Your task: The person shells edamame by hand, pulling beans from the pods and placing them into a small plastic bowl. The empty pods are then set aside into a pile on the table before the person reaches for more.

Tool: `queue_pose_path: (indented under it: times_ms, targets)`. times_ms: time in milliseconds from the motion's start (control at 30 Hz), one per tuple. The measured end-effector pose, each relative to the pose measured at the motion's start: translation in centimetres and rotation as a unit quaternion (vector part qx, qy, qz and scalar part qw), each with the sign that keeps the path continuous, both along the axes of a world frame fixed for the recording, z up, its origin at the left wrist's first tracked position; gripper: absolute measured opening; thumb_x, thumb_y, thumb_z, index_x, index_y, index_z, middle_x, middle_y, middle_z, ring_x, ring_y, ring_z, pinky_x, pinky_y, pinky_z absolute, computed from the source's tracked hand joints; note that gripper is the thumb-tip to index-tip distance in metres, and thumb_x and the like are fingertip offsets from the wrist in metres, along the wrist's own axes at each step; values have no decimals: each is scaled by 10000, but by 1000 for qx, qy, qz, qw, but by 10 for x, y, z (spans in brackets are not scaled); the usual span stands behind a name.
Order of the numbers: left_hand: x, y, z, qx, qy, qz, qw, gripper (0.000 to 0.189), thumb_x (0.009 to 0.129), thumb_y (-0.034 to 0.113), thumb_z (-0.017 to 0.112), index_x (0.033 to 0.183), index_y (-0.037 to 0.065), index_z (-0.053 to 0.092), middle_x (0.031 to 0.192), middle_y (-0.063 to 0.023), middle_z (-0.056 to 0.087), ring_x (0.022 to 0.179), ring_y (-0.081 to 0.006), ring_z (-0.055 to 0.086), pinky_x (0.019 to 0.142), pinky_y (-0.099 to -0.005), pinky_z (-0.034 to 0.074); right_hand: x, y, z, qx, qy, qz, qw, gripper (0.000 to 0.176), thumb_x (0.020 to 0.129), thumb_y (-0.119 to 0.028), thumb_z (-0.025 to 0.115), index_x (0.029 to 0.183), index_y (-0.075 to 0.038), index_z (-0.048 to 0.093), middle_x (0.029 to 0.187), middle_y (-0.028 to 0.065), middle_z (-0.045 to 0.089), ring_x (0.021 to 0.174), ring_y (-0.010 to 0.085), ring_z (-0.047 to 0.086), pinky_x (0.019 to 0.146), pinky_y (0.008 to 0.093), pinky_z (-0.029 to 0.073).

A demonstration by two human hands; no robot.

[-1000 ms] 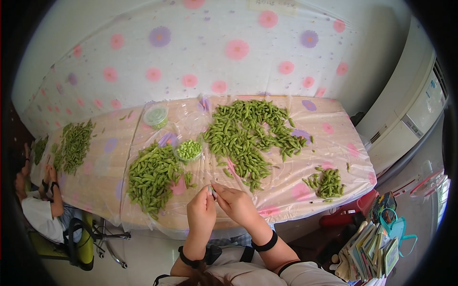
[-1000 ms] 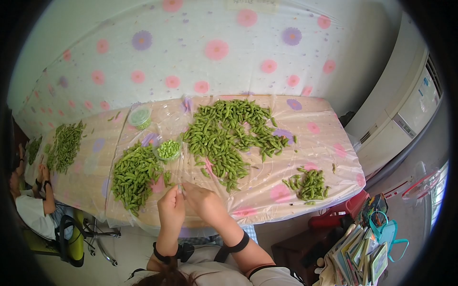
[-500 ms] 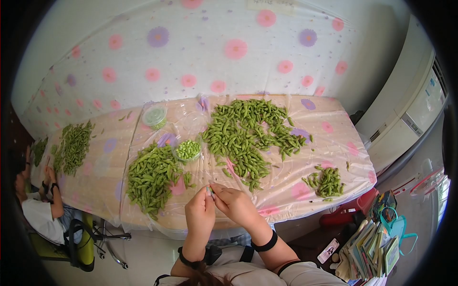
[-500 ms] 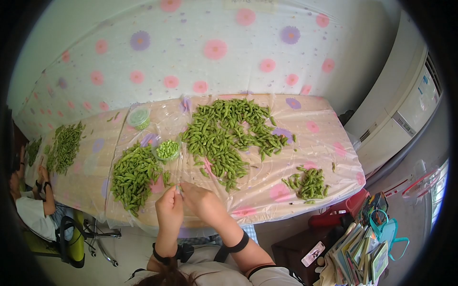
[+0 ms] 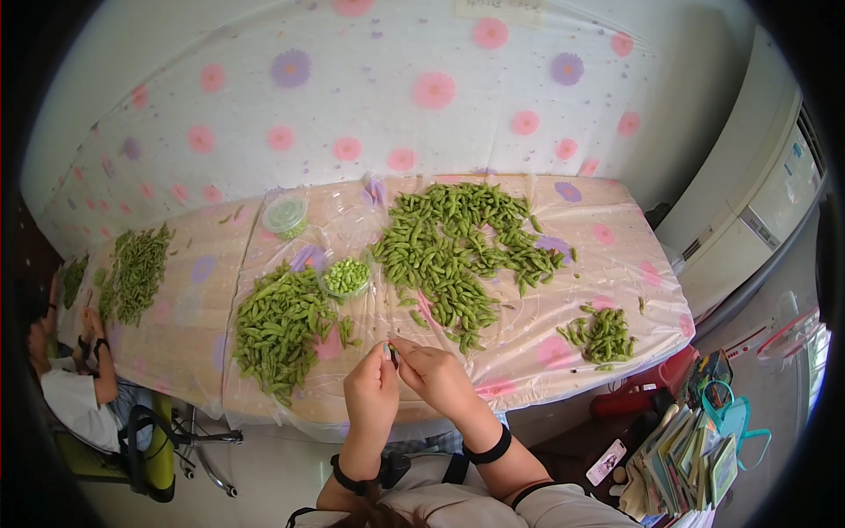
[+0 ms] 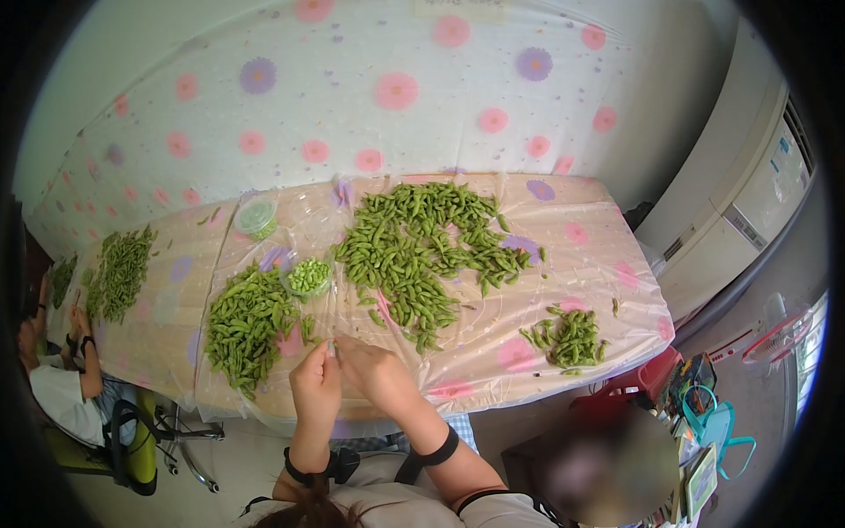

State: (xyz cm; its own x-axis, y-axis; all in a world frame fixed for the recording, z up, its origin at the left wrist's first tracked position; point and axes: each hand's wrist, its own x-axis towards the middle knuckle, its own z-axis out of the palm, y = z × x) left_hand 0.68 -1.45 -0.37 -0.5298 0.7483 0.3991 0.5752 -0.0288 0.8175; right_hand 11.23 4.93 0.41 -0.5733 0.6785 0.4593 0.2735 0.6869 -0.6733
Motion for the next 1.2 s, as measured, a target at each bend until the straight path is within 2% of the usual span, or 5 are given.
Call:
queue_pose_path:
  times_ms: [167, 567, 767, 1033, 1200]
  targets:
    - [-1, -2, 4, 40, -131, -31, 990, 188, 915, 39, 534, 1047, -66, 617, 786, -36, 629, 710, -62, 548, 641, -201, 446, 0, 0, 0, -11, 18, 13, 1000, 312, 816, -91, 596, 1109, 15, 581, 955, 198, 644, 799, 320, 640, 693, 372, 517]
    - [-10, -6, 10, 46, -337, -83, 937, 232, 880, 10, 577, 1094, -73, 613, 909, -78, 653, 798, -97, 608, 739, -237, 522, -2, -2, 0, -2, 75, 26, 997, 317, 827, -72, 594, 1126, 32, 584, 1031, 204, 632, 908, 317, 633, 787, 360, 508]
    - [-21, -8, -2, 43, -291, -74, 953, 259, 872, 55, 583, 1101, -62, 616, 971, -109, 648, 814, -123, 620, 710, -236, 525, -7, 1, -10, -11, 124, 49, 991, 289, 803, -14, 586, 1087, 44, 601, 1080, 208, 617, 1001, 346, 605, 845, 372, 492]
    - [-49, -13, -20, 83, -432, -27, 898, 257, 886, 49, 562, 1112, -69, 590, 999, -141, 641, 818, -148, 628, 728, -250, 526, -36, -6, -20, 29, 115, 59, 991, 435, 768, -85, 592, 1171, 68, 528, 1180, 212, 568, 1047, 345, 579, 877, 378, 483]
    - [-48, -9, -23, 69, -426, -3, 902, 246, 893, 57, 555, 1099, -73, 588, 971, -147, 642, 808, -154, 633, 728, -250, 526, -35, -4, -25, 59, 80, 49, 994, 515, 761, -114, 600, 1222, 79, 476, 1195, 233, 550, 1066, 336, 570, 874, 369, 487]
